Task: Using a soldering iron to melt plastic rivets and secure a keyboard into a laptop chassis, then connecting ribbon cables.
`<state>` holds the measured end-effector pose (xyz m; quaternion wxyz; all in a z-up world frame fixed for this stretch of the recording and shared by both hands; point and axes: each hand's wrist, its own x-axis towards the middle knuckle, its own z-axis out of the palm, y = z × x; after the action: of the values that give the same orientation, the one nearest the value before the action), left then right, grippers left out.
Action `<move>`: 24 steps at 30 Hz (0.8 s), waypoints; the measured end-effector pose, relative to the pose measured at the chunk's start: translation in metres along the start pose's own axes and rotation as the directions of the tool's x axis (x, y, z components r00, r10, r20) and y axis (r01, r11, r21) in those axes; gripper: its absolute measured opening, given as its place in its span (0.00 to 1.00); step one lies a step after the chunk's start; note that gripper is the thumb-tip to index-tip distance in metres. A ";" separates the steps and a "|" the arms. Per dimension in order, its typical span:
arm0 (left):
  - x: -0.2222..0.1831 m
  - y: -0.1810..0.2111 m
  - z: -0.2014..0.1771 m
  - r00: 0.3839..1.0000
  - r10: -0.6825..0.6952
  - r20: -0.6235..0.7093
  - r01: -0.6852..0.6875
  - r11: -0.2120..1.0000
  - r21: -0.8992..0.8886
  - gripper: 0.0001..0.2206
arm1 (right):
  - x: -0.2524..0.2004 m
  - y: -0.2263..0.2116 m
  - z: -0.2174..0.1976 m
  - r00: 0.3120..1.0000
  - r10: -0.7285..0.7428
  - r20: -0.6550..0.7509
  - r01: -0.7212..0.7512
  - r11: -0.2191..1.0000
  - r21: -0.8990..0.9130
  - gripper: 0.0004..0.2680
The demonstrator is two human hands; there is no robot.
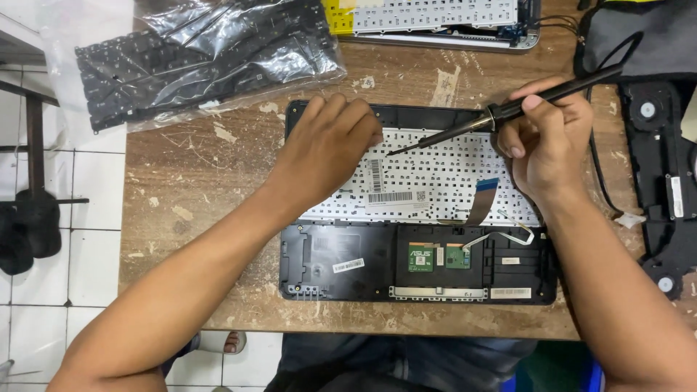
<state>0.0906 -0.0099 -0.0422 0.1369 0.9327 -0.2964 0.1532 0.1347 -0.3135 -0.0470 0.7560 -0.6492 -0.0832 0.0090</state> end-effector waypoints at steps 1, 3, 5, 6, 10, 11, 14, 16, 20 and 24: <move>0.000 -0.001 -0.001 1.000 -0.004 -0.002 0.004 1.000 0.001 0.04 | 0.000 0.000 0.000 1.000 0.000 0.004 0.000 1.000 0.000 0.03; 0.002 -0.002 -0.002 0.989 -0.045 0.143 0.050 0.998 -0.031 0.03 | 0.000 0.000 0.000 0.999 0.019 -0.027 -0.019 1.000 -0.010 0.03; 0.003 -0.002 -0.012 0.976 -0.106 0.190 0.140 0.975 -0.173 0.05 | -0.001 0.000 0.000 0.999 0.012 -0.031 -0.013 1.000 -0.022 0.04; 0.003 -0.001 -0.017 0.958 -0.153 0.244 0.226 0.924 -0.307 0.08 | -0.001 0.000 0.000 0.999 0.005 -0.039 -0.006 0.999 -0.031 0.04; -0.015 -0.006 -0.051 0.960 -0.105 0.260 0.193 0.921 -0.338 0.09 | -0.001 0.001 0.000 0.999 -0.047 0.013 0.048 0.996 -0.081 0.05; -0.018 -0.008 -0.055 0.954 -0.055 0.295 0.198 0.855 -0.480 0.07 | -0.002 0.001 0.001 0.999 -0.040 0.008 0.041 0.997 -0.068 0.04; -0.024 -0.006 -0.066 0.938 0.020 0.346 0.214 0.753 -0.623 0.06 | -0.002 0.000 0.003 0.999 -0.032 0.016 0.033 0.997 -0.068 0.05; -0.019 -0.001 -0.076 0.929 0.038 0.368 0.221 0.739 -0.636 0.06 | -0.001 0.000 0.003 0.999 -0.031 0.033 0.033 0.996 -0.083 0.05; -0.010 0.004 -0.087 0.643 -0.157 0.749 0.563 0.760 -0.325 0.10 | -0.003 -0.001 0.009 0.999 -0.018 0.046 0.022 0.995 -0.095 0.05; -0.013 -0.001 -0.093 0.600 -0.177 0.780 0.631 0.705 -0.326 0.11 | -0.007 -0.007 0.016 0.995 0.034 0.097 -0.023 0.994 -0.111 0.07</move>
<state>0.0621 0.0303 0.0383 0.3204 0.8736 -0.1239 -0.3448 0.1253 -0.2996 -0.0386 0.7141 -0.6895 -0.1116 0.0473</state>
